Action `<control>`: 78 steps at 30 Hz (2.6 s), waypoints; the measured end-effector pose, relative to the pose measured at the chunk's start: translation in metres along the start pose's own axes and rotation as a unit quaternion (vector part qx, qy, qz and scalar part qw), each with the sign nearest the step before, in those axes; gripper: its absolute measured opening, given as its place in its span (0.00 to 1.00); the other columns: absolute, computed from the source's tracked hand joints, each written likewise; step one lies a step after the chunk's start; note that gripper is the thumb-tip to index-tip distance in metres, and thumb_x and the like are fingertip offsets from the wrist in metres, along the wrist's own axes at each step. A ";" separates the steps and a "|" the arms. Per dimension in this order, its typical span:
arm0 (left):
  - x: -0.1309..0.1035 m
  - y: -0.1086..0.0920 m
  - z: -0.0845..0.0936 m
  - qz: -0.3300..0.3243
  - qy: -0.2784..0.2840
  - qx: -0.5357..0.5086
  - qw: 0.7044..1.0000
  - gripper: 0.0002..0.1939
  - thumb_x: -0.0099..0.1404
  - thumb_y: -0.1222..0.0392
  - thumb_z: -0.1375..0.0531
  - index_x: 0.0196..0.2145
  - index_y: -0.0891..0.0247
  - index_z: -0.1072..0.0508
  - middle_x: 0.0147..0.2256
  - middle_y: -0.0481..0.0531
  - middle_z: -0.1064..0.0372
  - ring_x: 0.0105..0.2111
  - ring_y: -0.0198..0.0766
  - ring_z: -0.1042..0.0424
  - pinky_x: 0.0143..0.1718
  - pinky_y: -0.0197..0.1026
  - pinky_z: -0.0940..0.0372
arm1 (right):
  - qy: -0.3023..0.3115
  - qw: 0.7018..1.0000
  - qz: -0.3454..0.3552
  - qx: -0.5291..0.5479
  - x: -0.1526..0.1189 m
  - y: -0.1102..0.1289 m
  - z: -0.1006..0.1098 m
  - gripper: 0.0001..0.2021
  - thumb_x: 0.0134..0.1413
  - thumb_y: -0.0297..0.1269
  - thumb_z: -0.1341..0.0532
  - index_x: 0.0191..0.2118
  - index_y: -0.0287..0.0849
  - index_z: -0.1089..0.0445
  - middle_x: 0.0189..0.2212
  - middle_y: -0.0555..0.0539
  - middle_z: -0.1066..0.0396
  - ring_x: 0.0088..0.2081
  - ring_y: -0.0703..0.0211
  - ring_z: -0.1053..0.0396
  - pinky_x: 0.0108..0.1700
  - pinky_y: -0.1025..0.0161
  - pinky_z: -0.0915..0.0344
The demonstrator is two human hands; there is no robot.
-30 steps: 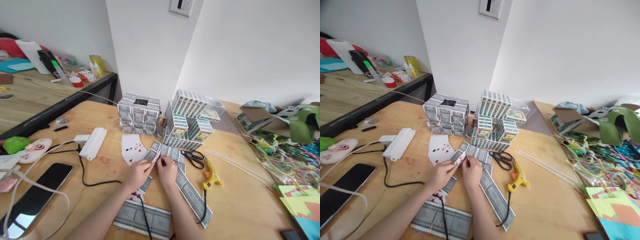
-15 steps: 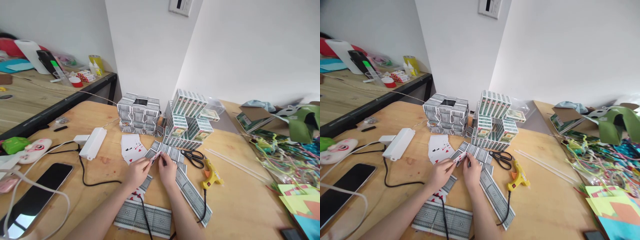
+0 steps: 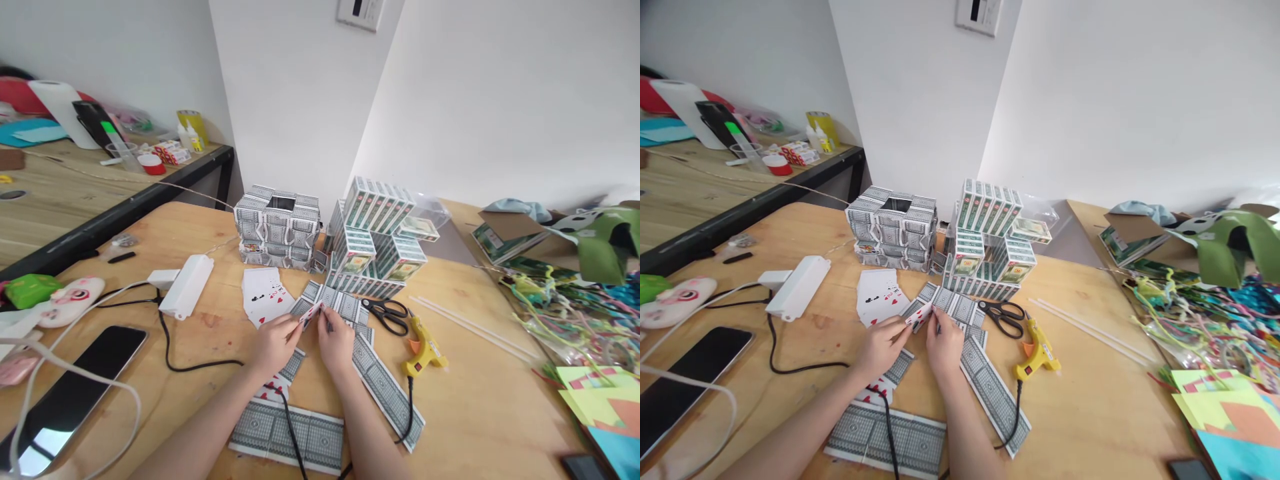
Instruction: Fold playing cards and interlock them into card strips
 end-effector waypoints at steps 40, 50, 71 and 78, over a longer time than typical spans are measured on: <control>-0.001 -0.001 0.002 -0.002 0.003 -0.035 0.999 0.13 0.63 0.66 0.51 0.37 0.61 0.27 0.29 0.52 0.31 0.30 0.34 0.31 0.31 0.34 0.37 | 0.028 0.990 -0.058 0.126 -0.002 -0.001 -0.003 0.14 0.55 0.35 0.49 0.44 0.40 0.30 0.39 0.44 0.26 0.39 0.57 0.27 0.42 0.63 0.32; 0.000 -0.004 0.004 -0.019 -0.005 -0.021 1.000 0.14 0.62 0.67 0.50 0.40 0.60 0.27 0.32 0.53 0.28 0.34 0.35 0.29 0.35 0.35 0.35 | -0.010 0.997 -0.039 0.071 -0.003 0.000 0.002 0.14 0.55 0.36 0.49 0.41 0.40 0.29 0.33 0.44 0.24 0.31 0.59 0.26 0.34 0.66 0.32; -0.005 -0.004 -0.002 -0.057 -0.016 -0.020 0.998 0.15 0.61 0.68 0.49 0.43 0.59 0.29 0.39 0.53 0.28 0.39 0.37 0.28 0.40 0.38 0.32 | -0.108 0.994 0.026 -0.004 -0.004 0.013 0.016 0.11 0.55 0.34 0.48 0.33 0.40 0.28 0.25 0.47 0.24 0.26 0.61 0.27 0.30 0.68 0.33; -0.007 -0.004 -0.003 -0.056 -0.018 -0.010 0.998 0.14 0.62 0.67 0.50 0.42 0.59 0.28 0.39 0.53 0.28 0.39 0.36 0.29 0.41 0.39 0.33 | -0.125 0.992 0.022 -0.017 -0.004 0.015 0.022 0.12 0.54 0.36 0.47 0.25 0.40 0.29 0.19 0.49 0.27 0.20 0.63 0.30 0.25 0.70 0.37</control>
Point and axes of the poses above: each hand's wrist, its own x-axis towards the middle knuckle, its own z-axis out of the back of the hand, y = z × x, the point moved 7 cm from there along x, towards the middle knuckle
